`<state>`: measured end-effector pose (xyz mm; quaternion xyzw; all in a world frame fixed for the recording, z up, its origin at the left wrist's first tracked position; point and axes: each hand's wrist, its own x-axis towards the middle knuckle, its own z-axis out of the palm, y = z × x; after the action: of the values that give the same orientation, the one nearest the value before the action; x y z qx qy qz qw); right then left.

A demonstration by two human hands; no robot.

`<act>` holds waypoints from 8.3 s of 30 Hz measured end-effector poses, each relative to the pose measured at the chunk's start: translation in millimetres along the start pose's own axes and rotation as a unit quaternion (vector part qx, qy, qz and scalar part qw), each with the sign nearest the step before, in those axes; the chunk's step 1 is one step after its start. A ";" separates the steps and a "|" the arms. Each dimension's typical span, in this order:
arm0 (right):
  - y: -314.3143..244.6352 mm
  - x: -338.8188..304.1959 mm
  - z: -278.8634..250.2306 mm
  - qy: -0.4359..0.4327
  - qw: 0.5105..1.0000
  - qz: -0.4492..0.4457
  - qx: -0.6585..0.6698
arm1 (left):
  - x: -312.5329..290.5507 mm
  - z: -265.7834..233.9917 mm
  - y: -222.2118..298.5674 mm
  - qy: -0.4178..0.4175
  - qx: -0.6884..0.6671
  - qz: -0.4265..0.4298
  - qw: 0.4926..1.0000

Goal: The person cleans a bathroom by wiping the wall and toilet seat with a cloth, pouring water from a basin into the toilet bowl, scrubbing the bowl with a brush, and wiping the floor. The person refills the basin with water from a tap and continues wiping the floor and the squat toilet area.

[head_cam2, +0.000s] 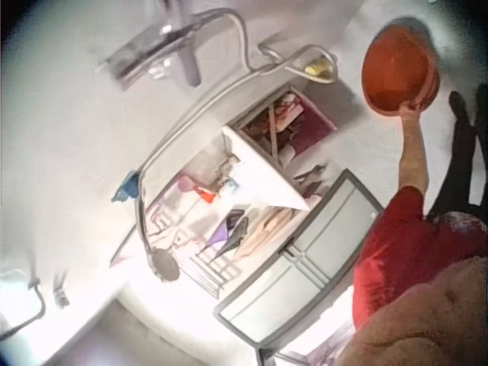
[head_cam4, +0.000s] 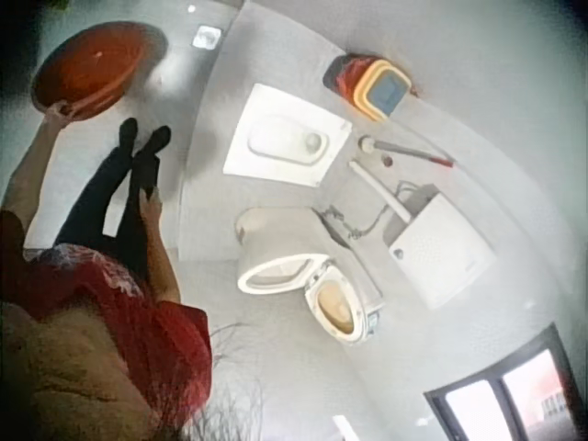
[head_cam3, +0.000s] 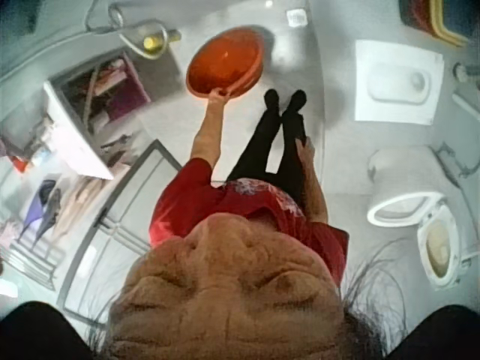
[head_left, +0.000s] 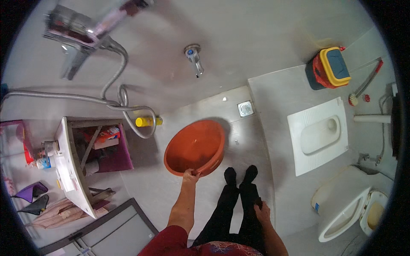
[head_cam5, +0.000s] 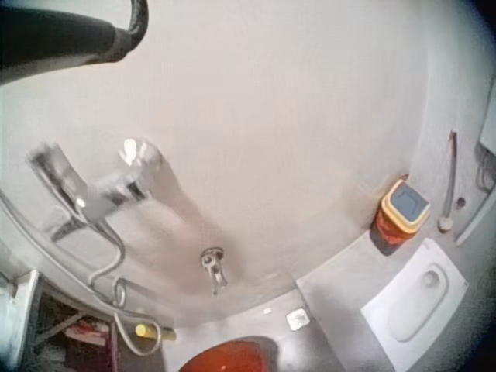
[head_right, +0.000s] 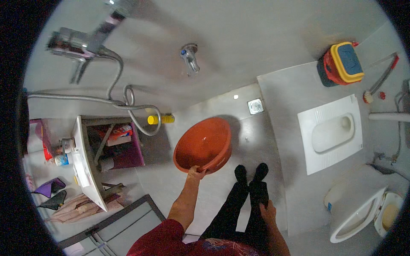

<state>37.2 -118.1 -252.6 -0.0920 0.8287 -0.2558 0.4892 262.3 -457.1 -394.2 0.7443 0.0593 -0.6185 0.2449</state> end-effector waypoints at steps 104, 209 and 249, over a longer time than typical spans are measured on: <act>44.7 -168.9 -7.5 0.160 0.960 0.036 0.226 | -239.2 47.6 37.9 -0.186 0.753 0.416 0.475; -47.5 24.6 -642.8 0.156 0.916 -0.142 0.340 | -572.2 390.2 -380.9 -0.245 0.890 0.370 0.101; -84.4 353.4 -736.6 0.210 0.343 -0.052 0.914 | -459.9 550.9 -307.7 -0.385 0.783 0.457 -0.171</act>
<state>-781.3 -86.3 -191.6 0.4263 0.1489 -0.8899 0.0645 -454.1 -331.0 -110.4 0.1459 0.9293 0.1151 0.3192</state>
